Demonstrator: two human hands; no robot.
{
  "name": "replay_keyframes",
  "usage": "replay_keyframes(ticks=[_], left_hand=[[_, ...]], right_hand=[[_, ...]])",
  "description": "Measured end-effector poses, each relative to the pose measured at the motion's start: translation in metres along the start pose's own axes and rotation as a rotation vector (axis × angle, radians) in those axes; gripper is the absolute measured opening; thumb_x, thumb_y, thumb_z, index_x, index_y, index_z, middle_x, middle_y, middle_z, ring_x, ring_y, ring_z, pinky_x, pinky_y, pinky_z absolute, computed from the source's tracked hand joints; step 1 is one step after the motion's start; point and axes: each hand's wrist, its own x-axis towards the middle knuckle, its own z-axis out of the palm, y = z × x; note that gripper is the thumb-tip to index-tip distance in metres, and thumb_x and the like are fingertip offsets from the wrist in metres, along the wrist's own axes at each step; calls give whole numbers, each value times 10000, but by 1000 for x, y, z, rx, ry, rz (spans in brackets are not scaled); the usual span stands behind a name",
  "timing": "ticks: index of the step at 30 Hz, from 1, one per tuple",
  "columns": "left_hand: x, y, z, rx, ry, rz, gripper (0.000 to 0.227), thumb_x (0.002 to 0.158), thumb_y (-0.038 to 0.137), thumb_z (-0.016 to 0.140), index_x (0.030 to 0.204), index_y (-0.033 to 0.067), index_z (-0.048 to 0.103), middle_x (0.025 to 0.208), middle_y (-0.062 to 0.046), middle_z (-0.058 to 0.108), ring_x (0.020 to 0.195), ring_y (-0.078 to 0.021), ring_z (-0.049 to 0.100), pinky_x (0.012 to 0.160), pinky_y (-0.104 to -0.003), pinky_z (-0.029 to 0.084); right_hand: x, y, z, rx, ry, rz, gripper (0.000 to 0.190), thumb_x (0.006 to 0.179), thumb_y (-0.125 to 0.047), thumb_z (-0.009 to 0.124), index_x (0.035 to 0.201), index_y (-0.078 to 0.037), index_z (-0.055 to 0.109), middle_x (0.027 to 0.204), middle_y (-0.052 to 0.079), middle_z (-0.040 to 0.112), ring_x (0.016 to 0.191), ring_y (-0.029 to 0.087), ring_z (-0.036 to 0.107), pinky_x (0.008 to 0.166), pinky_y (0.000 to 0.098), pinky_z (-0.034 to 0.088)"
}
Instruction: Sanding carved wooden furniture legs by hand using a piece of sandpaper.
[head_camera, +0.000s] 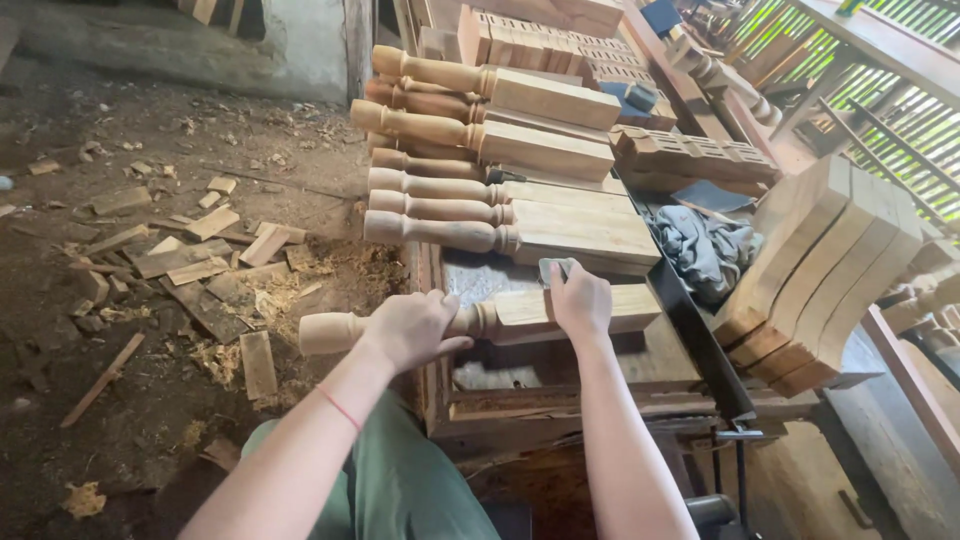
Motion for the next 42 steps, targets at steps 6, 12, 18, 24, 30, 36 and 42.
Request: replay_keyframes(ticks=[6,12,18,24,30,36,42], left_hand=[[11,16,-13,-67,32,-47,638,970,673,419,1101,75,600,965,-175,666,943,-396,720,775,-526,582],[13,12,-26,-245,-69,-213,599,986,678,295,1063,198,645,1021,-159,717,1034,-375,710,849,-509,562],[14,29,-25,-244,27,-332,552,966,576,331,1065,187,711,997,-162,729,990,-368,724,817,-507,570],[23,37,51,113,747,-54,282,957,386,490,1082,203,664,913,-58,621,893,-281,635,734,-430,486],[-13,47,20,161,845,79,341,941,242,539,1249,182,672,1170,-111,678,1207,-295,598,1052,-538,404],[-8,16,20,72,417,-29,483,836,397,698,1249,181,569,1130,-79,674,1077,-277,631,890,-479,458],[9,-16,28,-182,14,-247,541,747,498,779,1156,206,579,902,-22,734,891,-291,750,720,-474,576]], right_hand=[[1,-7,-7,2,-88,76,563,1016,-551,474,1232,-91,715,955,220,762,982,445,719,944,545,537],[-1,-7,-13,30,-82,75,579,999,-573,493,1227,-90,716,962,238,755,992,472,707,942,560,536],[5,-4,-4,32,-79,86,556,995,-556,506,1192,-86,729,966,234,758,994,472,706,933,550,539],[-1,-2,-2,26,-83,92,549,996,-549,510,1241,-104,718,980,227,762,996,461,710,945,540,536],[-1,-9,-13,56,-68,75,578,990,-550,529,1272,-77,703,997,231,761,996,453,714,935,539,536],[-1,13,16,47,145,-7,532,990,-548,588,1164,-70,742,972,181,752,982,369,717,1010,466,475],[-50,-3,31,576,416,-145,310,1065,-306,611,1066,-22,735,1032,175,711,1086,391,644,1145,485,312]])
